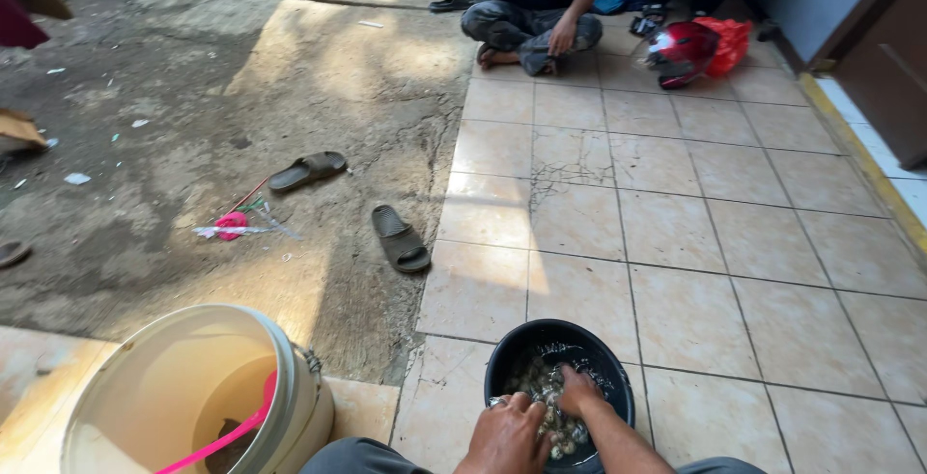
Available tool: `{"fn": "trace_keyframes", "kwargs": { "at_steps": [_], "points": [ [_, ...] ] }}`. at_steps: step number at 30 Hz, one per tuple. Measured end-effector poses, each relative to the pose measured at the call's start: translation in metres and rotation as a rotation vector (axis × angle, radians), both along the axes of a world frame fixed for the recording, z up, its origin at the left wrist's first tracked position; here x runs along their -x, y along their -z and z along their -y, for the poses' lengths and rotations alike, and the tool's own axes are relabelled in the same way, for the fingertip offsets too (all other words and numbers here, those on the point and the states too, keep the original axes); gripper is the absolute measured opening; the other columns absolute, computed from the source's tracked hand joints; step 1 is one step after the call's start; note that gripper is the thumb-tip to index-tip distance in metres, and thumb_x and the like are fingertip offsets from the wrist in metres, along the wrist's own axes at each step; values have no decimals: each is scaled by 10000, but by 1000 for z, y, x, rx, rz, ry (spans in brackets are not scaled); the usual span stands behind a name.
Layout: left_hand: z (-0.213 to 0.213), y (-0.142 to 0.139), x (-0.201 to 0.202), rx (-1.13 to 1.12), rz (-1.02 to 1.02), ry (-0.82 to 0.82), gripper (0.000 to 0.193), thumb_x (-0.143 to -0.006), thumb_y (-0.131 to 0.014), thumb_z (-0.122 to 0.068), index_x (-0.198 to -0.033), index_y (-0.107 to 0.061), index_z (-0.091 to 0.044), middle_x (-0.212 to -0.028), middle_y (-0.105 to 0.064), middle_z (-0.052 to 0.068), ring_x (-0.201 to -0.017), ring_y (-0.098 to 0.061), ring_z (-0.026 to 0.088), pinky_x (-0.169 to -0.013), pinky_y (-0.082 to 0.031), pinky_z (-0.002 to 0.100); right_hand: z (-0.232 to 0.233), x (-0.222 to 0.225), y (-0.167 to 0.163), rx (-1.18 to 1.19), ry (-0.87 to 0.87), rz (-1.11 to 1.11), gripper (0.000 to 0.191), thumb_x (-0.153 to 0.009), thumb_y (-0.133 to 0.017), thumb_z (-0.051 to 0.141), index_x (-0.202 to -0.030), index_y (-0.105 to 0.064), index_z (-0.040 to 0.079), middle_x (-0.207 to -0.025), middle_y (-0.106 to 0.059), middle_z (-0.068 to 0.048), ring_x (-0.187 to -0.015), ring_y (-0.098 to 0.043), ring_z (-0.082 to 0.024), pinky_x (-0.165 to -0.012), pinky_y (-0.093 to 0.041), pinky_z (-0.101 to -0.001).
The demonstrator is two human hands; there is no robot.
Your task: The person sits on the floor and removes small snails one at a time from a black bowl of water, peeling or extracting the white meat by hand and placing the finished pieces onto a red tray beside the bowl. They occasionally reach back into the bowl to grab the next snail.
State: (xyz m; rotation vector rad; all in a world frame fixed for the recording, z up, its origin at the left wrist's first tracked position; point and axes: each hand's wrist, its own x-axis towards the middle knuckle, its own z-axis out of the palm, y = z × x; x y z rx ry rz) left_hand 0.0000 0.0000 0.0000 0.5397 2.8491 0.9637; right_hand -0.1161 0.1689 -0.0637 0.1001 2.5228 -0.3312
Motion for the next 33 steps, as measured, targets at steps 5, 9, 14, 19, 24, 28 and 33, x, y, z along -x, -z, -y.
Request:
{"fn": "trace_keyframes", "kwargs": {
  "at_steps": [5, 9, 14, 19, 24, 28, 33],
  "points": [
    [-18, 63, 25, -181, 57, -42, 423, -917, -725, -235, -1239, -595, 6, -1062, -622, 266, -971, -656, 453, -849, -557, 519, 30, 13, 5, -92, -185, 170, 669, -879, -756, 416, -1476, -501, 256, -1518, -478, -145, -1425, -457, -350, -1189, -381, -465],
    [-22, 76, 54, -86, 204, -112, 533, -892, -678, -146, -1356, -486, 33, -1191, -564, 310, -985, -652, 469, -848, -560, 506, 34, 19, 6, -10, -251, 240, 617, -891, -705, 321, -1470, -505, 246, -1507, -497, -138, -1414, -471, -344, -1176, -397, -455],
    [-42, 80, 84, 212, 458, -58, 656, -849, -757, -115, -1393, -438, 66, -1314, -507, 337, -1095, -644, 433, -938, -570, 423, 15, 7, 23, 83, -312, 235, 573, -905, -642, 201, -1462, -510, 233, -1494, -520, -130, -1400, -489, -335, -1159, -418, -443],
    [-67, 74, 114, 417, 585, -72, 571, -875, -788, -172, -1383, -554, -59, -1443, -503, 210, -1261, -582, 369, -996, -539, 451, -5, 10, 26, 118, -317, 159, 556, -920, -578, 82, -1455, -515, 221, -1481, -543, -122, -1387, -507, -327, -1142, -438, -431],
    [-68, 88, 128, 479, 643, 10, 424, -933, -711, -262, -1324, -689, -98, -1427, -625, 142, -1280, -631, 303, -977, -569, 442, -13, 12, 18, -16, -285, 203, 668, -910, -511, -69, -1498, -471, 246, -1485, -547, -102, -1381, -514, -321, -1129, -457, -429],
    [-67, 91, 125, 455, 690, 54, 395, -936, -721, -235, -1296, -696, -74, -1379, -640, 169, -1268, -628, 329, -990, -556, 464, -13, 14, 26, -44, -274, 187, 427, -1018, -488, 103, -1430, -560, 191, -1448, -597, -138, -1356, -546, -350, -1110, -463, -460],
    [-56, 77, 122, 351, 588, 10, 324, -861, -732, -113, -1180, -751, -61, -1246, -701, 196, -1162, -685, 355, -950, -577, 446, 4, 14, 31, -58, -242, 174, 435, -915, -677, 205, -1341, -614, 143, -1446, -572, -142, -1366, -525, -320, -1123, -454, -425]
  ]
}}
